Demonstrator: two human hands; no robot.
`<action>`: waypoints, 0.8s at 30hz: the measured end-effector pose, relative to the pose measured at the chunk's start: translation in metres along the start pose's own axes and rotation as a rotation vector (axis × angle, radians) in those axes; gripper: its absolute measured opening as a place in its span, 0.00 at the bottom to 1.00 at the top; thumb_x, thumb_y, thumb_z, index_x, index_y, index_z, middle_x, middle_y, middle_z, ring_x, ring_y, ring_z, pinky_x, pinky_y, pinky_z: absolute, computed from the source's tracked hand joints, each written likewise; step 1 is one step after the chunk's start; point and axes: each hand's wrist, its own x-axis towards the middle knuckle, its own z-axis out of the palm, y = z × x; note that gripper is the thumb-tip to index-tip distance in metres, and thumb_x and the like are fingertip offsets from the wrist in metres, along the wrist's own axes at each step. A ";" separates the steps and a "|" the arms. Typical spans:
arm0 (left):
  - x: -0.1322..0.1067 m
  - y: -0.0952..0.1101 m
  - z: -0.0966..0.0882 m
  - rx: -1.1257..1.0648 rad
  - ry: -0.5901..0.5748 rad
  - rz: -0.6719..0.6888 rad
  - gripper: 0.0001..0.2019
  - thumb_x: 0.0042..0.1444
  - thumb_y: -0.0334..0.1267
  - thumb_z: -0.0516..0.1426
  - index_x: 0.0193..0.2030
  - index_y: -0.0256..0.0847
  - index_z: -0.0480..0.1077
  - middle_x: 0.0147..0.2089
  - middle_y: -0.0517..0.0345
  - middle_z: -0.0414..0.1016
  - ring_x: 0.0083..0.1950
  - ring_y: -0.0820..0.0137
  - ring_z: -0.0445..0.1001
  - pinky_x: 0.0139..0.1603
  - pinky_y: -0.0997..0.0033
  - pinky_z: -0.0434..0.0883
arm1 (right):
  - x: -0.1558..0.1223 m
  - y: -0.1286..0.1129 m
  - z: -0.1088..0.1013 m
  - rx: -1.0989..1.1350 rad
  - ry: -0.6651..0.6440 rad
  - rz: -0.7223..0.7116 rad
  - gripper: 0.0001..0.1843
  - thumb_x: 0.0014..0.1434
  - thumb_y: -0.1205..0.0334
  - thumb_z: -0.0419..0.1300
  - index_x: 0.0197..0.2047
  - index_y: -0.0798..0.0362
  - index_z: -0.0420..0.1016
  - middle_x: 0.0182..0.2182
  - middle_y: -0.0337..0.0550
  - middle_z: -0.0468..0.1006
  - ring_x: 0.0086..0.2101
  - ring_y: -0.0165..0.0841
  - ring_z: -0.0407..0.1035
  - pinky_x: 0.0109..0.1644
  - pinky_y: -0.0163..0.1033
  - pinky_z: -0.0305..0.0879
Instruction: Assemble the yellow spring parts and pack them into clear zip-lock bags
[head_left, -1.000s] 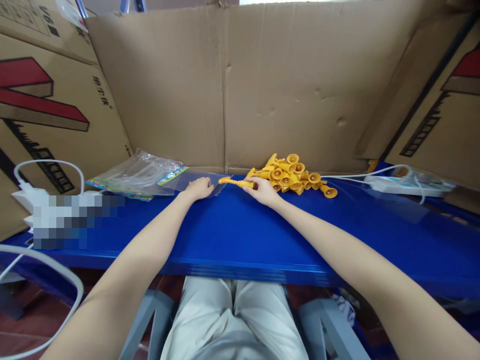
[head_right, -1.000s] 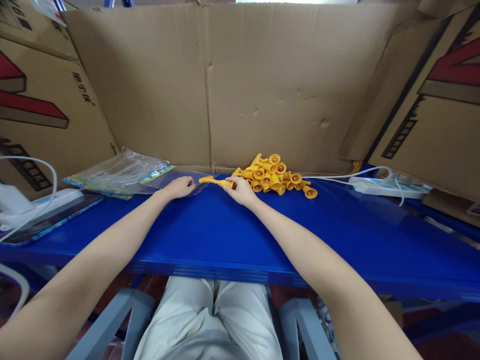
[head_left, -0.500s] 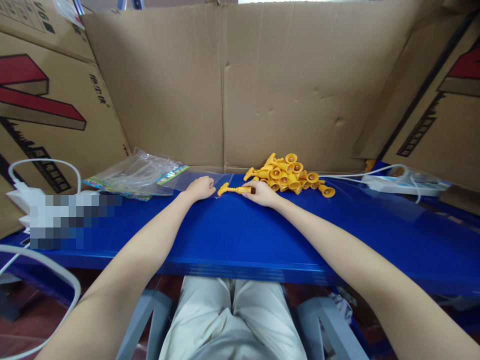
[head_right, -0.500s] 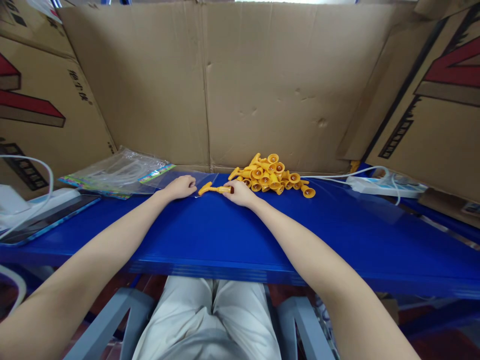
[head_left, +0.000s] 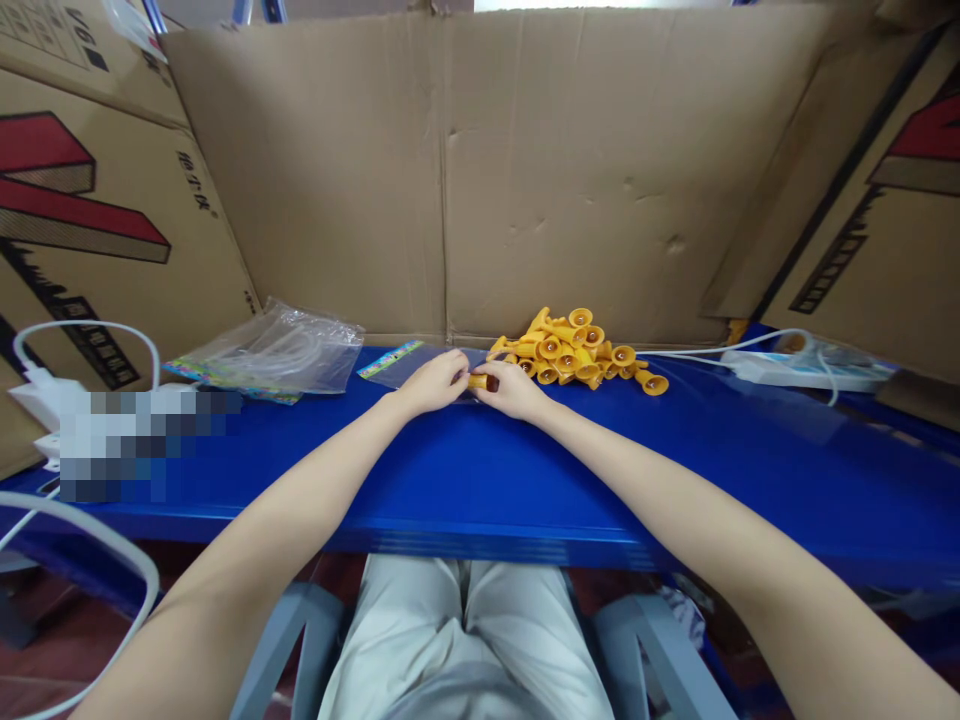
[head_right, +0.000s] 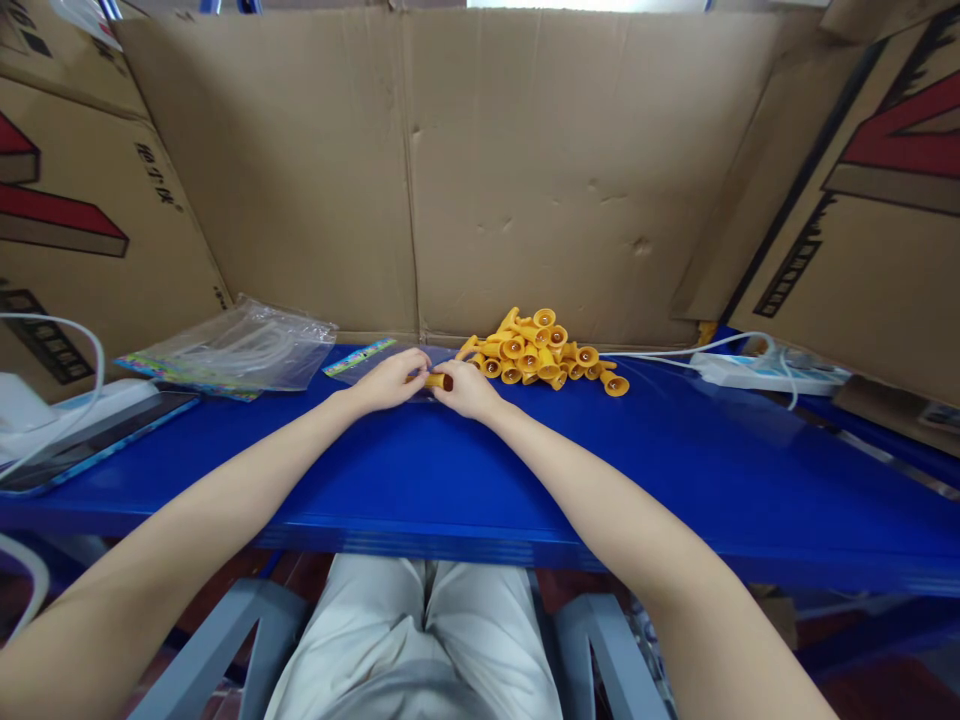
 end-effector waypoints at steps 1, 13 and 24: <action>0.001 -0.003 0.001 -0.010 -0.014 -0.003 0.08 0.57 0.35 0.47 0.32 0.38 0.66 0.40 0.51 0.70 0.42 0.67 0.69 0.46 0.67 0.66 | 0.000 0.000 0.001 0.005 -0.030 0.009 0.14 0.52 0.67 0.59 0.42 0.58 0.77 0.37 0.47 0.80 0.37 0.35 0.73 0.44 0.38 0.66; -0.027 -0.073 -0.027 0.152 0.171 -1.025 0.25 0.55 0.45 0.49 0.58 0.35 0.56 0.59 0.31 0.63 0.62 0.43 0.57 0.54 0.38 0.55 | -0.001 0.000 0.001 -0.040 0.028 0.082 0.18 0.53 0.63 0.60 0.48 0.57 0.76 0.42 0.52 0.78 0.42 0.40 0.73 0.48 0.44 0.67; -0.025 -0.086 -0.028 -0.159 0.248 -0.929 0.20 0.48 0.28 0.51 0.50 0.38 0.67 0.44 0.48 0.76 0.43 0.61 0.75 0.41 0.63 0.70 | -0.001 0.001 -0.003 -0.067 0.106 0.074 0.17 0.54 0.63 0.60 0.47 0.57 0.76 0.40 0.51 0.78 0.40 0.38 0.72 0.48 0.43 0.66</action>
